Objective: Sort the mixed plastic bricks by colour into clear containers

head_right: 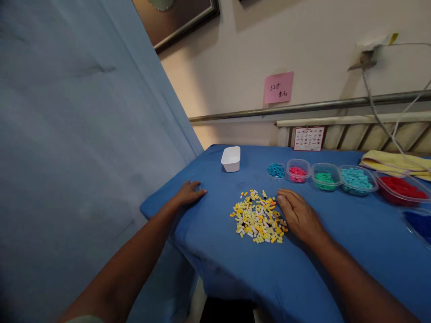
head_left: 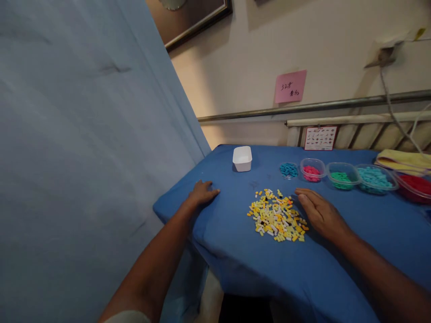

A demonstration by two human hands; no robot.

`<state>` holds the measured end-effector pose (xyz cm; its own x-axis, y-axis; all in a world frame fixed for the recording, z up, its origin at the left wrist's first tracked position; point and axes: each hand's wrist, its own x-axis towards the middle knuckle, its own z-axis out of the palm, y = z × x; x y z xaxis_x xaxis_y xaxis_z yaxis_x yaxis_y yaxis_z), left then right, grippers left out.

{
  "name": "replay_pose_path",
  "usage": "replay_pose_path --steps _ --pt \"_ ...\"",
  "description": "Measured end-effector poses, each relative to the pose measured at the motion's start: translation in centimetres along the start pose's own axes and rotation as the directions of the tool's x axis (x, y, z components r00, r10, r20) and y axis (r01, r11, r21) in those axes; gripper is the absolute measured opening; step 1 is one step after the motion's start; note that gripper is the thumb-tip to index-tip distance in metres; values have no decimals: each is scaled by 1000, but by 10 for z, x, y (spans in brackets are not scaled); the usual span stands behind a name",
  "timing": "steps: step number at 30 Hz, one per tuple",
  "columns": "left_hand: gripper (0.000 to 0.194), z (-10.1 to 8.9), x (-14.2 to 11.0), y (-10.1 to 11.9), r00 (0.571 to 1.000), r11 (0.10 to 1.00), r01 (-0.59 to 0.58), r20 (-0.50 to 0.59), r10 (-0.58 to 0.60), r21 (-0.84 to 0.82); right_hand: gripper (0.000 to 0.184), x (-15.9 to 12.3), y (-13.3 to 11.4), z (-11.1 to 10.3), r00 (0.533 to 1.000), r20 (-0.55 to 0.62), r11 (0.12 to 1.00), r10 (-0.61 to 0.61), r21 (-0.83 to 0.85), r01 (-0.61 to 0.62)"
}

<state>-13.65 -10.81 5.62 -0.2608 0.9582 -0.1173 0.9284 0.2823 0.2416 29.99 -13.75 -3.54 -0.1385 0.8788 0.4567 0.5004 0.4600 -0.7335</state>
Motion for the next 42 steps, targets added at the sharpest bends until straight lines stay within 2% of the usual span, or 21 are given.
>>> replay_pose_path --steps 3,7,11,13,18,26,35,40,42 --pt "69 -11 10 -13 999 998 -50 7 50 -39 53 2 5 2 998 17 998 55 31 -55" --pt "54 -27 9 -16 997 996 -71 -46 68 -62 52 4 5 1 995 62 995 81 53 -84" --pt "53 -39 5 -18 992 998 -40 -125 34 -52 53 3 1 -1 993 78 995 93 40 -96" --pt "54 -41 1 -20 991 999 -15 -130 10 -38 54 3 -2 -3 990 93 994 110 17 -112" --pt "68 -38 -16 -23 995 999 22 -102 -18 37 49 -1 -8 -5 984 127 992 122 5 -123" --pt "75 -35 -25 -31 971 995 55 -238 -34 81 43 -7 -7 -5 987 124 995 101 13 -103" --pt "56 -13 -39 -34 952 997 -3 -305 27 81 44 -8 -4 -5 984 154 996 89 -31 -86" --pt "31 -7 -40 -28 967 996 34 -253 -14 77 43 -9 -2 -5 985 154 997 73 -34 -68" --pt "28 -9 -41 -26 967 994 75 -250 -52 80 43 -10 -1 -5 984 162 997 74 -39 -69"
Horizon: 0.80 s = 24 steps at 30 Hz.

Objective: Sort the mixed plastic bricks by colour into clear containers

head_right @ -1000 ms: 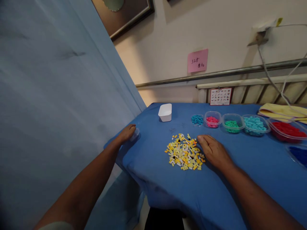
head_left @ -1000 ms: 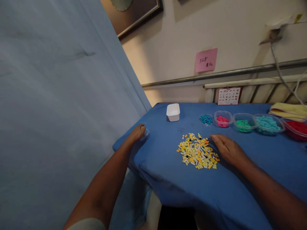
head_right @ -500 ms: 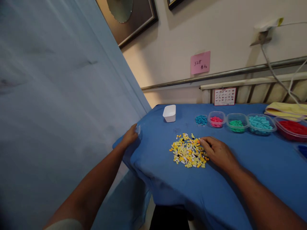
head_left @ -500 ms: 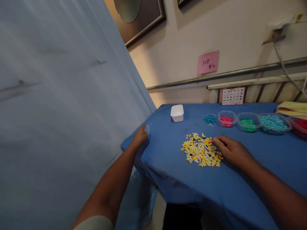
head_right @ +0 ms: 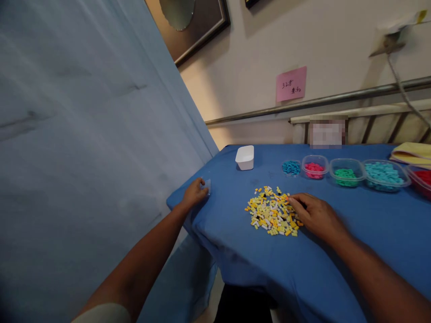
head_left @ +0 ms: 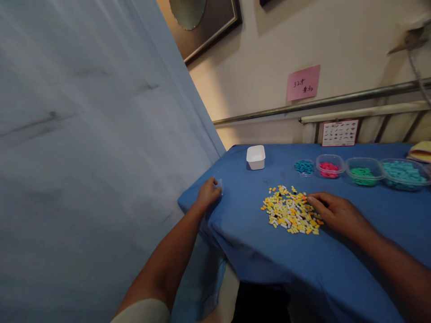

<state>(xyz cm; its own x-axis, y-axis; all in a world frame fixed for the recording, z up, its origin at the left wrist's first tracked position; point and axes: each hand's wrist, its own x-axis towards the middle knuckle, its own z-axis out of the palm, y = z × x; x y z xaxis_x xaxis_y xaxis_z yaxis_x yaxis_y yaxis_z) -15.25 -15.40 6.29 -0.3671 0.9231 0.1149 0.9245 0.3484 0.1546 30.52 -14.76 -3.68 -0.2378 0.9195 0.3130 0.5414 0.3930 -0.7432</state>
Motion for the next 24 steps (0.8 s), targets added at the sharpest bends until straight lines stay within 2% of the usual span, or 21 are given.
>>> replay_pose_path --steps 5,9,12,15,17,18,20,22,23,24 --pt "39 -6 -10 -3 997 997 72 -19 -71 25 42 -3 8 3 1000 -12 1000 19 13 -19" --pt "65 -14 -23 -12 998 998 62 -30 -61 18 41 -4 14 4 1000 -16 1000 21 19 -21" --pt "72 -26 -30 -12 988 997 66 -137 -69 -25 40 -4 13 2 999 -21 1000 24 8 -24" --pt "57 -37 -40 10 972 998 12 -232 -25 -59 39 -3 0 -3 997 -78 999 24 32 -22" --pt "46 -36 -52 41 951 986 -160 -278 139 -55 39 -2 -17 -4 992 -111 992 53 124 -39" --pt "43 -32 -61 61 913 955 -293 -313 263 -53 40 -3 -27 -4 989 -120 977 90 205 -64" --pt "41 -20 -83 105 800 845 -533 -352 486 -46 44 -6 -51 -2 986 -59 887 158 447 -116" --pt "39 -3 -108 151 676 721 -692 -377 633 -31 51 -13 -72 2 976 41 718 216 670 -187" --pt "34 6 -120 172 612 651 -758 -379 694 -33 52 -18 -80 3 975 68 648 213 737 -194" --pt "31 14 -131 192 568 593 -804 -370 735 -56 50 -22 -86 3 974 72 602 216 775 -191"
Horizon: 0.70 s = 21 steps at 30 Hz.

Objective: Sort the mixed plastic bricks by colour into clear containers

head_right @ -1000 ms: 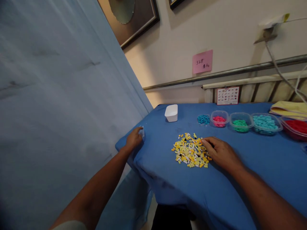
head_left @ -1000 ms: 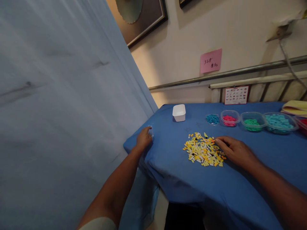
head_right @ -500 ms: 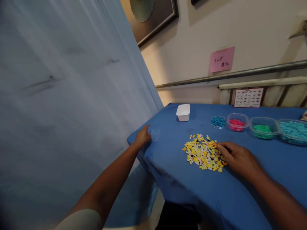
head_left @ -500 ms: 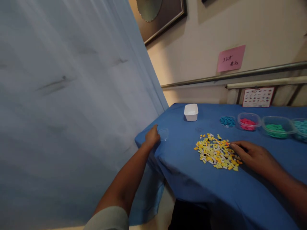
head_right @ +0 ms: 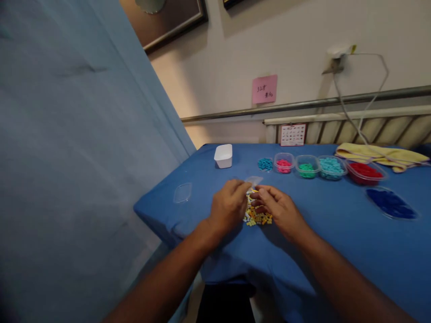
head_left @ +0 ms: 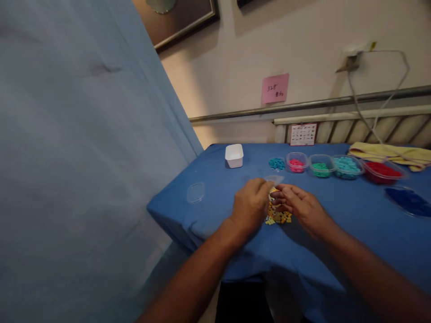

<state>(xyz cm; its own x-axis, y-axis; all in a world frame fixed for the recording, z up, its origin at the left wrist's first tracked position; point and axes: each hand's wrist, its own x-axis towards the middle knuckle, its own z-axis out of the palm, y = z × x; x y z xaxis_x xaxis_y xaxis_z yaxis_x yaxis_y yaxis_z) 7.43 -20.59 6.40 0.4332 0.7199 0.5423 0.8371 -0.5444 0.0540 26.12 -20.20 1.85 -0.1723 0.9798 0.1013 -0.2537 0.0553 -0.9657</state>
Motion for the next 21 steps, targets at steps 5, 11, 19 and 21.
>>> replay_pose_path --steps 5,11,19,21 --pt "52 28 10 56 993 946 -70 71 97 -316 40 -16 -4 -29 988 -154 1000 15 14 -12" --pt "75 19 -10 19 915 937 -107 336 223 -332 37 6 -1 -129 933 -355 910 -54 -402 -100" --pt "91 25 -26 -46 831 983 131 555 -39 -126 53 38 13 -176 925 -124 232 -358 -972 -40" --pt "91 36 -20 -48 826 986 121 562 -38 -112 56 38 21 -163 929 14 157 -371 -985 77"
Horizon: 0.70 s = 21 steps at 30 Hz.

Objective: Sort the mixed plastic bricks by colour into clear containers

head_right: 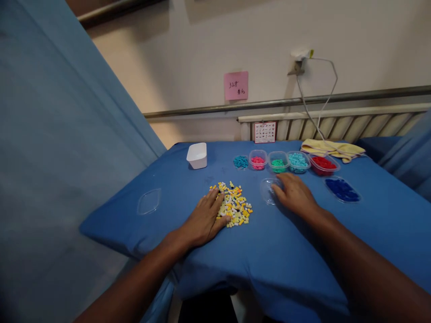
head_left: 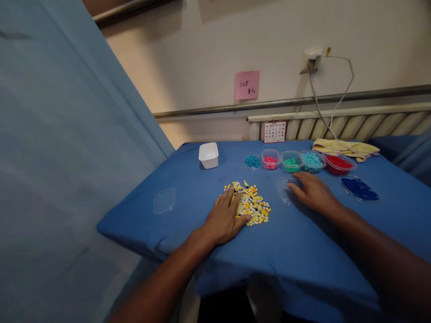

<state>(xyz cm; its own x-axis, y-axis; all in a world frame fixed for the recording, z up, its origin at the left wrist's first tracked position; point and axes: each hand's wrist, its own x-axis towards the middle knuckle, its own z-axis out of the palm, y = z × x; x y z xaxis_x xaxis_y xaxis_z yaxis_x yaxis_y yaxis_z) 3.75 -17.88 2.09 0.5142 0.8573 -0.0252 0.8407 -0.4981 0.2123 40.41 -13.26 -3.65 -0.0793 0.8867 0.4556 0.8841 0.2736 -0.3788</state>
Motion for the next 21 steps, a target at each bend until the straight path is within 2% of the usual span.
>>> replay_pose_path --steps 3,8,10,12,14,16,18,19,20,21 --pt "88 2 20 -1 1000 1000 5 -8 -5 17 63 -7 -17 13 990 73 992 -124 -1 124" --pt "75 -12 38 -13 999 997 43 -20 -41 68 64 -13 -16 17 977 133 986 -164 18 163" --pt "69 -24 33 -28 992 985 118 -57 -111 123 62 -13 -9 13 977 125 985 -173 39 170" --pt "68 -38 20 -50 966 945 255 -95 -240 204 60 -12 -5 8 979 95 982 -182 63 176" --pt "68 -51 0 -76 911 868 411 -164 -378 280 56 -12 -5 2 978 51 976 -202 95 196" --pt "71 -60 -24 -101 810 750 586 -228 -540 307 49 -13 -12 -5 971 -3 964 -237 125 236" --pt "77 -64 -45 -122 694 641 719 -221 -685 270 41 -14 -26 -13 954 -43 941 -296 156 299" --pt "79 -63 -53 -131 652 608 756 -202 -731 241 38 -16 -35 -17 942 -42 925 -333 180 335" --pt "79 -62 -59 -139 629 591 775 -176 -758 224 35 -18 -45 -20 927 -23 904 -376 211 372" --pt "76 -59 -61 -147 625 589 776 -157 -764 224 33 -20 -55 -22 907 8 880 -420 248 405"
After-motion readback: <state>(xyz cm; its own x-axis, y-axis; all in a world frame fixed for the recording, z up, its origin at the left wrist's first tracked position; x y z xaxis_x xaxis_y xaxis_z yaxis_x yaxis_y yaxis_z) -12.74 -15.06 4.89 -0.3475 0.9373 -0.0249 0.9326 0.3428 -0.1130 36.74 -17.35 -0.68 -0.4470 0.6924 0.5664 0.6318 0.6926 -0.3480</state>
